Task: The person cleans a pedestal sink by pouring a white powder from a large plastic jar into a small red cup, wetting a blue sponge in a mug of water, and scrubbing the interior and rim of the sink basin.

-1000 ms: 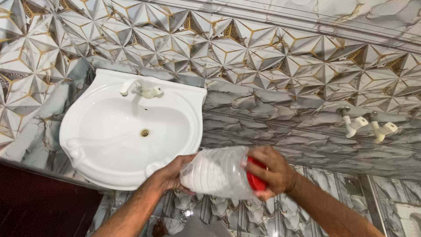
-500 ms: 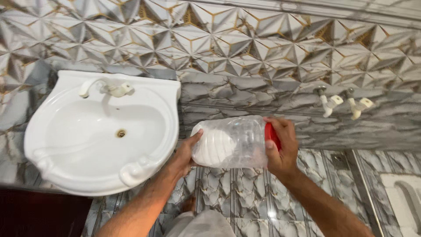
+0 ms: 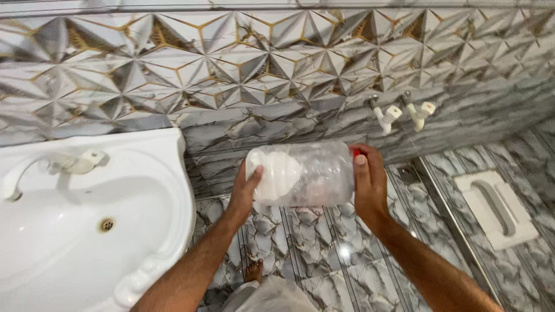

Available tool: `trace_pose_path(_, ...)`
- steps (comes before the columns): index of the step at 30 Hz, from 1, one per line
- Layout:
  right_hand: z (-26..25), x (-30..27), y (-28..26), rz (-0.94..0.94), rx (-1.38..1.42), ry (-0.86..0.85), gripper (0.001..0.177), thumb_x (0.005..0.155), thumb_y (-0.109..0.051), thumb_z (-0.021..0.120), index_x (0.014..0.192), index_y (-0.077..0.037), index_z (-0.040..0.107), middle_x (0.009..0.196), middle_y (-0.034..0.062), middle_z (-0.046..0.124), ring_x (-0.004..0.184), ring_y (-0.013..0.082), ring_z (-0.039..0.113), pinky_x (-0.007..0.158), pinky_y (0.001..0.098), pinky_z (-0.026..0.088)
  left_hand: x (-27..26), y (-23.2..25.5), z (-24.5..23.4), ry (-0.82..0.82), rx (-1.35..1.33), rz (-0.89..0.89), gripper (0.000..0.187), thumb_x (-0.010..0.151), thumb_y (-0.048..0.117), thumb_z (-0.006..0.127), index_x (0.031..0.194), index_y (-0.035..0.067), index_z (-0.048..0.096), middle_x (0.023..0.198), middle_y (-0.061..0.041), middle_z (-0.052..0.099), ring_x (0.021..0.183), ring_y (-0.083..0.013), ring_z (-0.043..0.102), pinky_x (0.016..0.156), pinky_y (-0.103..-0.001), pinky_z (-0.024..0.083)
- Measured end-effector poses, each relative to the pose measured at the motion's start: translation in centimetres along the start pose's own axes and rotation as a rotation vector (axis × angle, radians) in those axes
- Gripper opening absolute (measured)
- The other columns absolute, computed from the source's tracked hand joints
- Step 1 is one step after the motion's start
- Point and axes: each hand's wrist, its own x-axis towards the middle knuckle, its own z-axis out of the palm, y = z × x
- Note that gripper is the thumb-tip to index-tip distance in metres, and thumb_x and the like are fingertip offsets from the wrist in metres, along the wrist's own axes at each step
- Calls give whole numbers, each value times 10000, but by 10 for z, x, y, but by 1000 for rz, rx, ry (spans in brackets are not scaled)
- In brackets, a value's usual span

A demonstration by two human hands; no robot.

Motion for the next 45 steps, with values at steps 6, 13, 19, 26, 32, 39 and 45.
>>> trace_pose_path(6,-3,22,6,-260,-279,-14,397,1135,-325,402,1348,-11,521,1168,171,546,1008,259,531,906,407,455,46,0,0,-101,-55,109,830,929,542,570,1550,21,388,1483,-213,542,1383,-337,523,1163,-459,391)
trace_pose_path(13,17,32,25,114,-199,34,431,1078,-330,484,1370,-13,497,1192,171,518,1030,235,543,866,380,500,84,-20,-1,-152,-78,108,861,943,589,526,1563,22,338,1506,-224,502,1404,-334,495,1166,-461,385)
trace_pose_path(19,19,43,53,451,-120,-15,532,996,-386,609,1399,-55,508,1256,148,575,1080,237,604,898,365,545,108,-30,5,-180,120,-147,867,930,655,401,1609,141,241,1567,-174,406,1384,-309,493,1081,-476,474)
trace_pose_path(26,23,56,105,415,-480,-255,721,876,-443,737,1436,-70,478,1314,233,538,1182,378,601,879,456,590,120,-87,-3,-36,53,-341,835,917,675,412,1584,183,299,1548,-129,437,1339,-289,532,1050,-459,483)
trace_pose_path(32,57,48,198,326,-571,-569,943,774,-530,810,1462,-14,423,1406,282,483,1264,432,537,929,506,566,125,-151,-6,180,-50,-311,798,919,645,490,1519,126,398,1476,-126,492,1330,-290,542,1067,-452,478)
trace_pose_path(39,143,-18,328,195,-488,-770,929,781,-497,816,1468,-5,431,1412,252,513,1281,449,513,1047,525,473,127,-238,-5,333,-118,-324,726,931,583,510,1480,114,440,1467,-138,514,1331,-275,552,1084,-449,474)
trace_pose_path(45,238,-99,441,144,-476,-869,945,745,-438,836,1459,17,415,1377,244,516,1284,456,469,1053,502,445,167,-349,-27,362,-120,-303,712,931,558,541,1470,101,448,1479,-157,522,1338,-276,545,1083,-447,461)
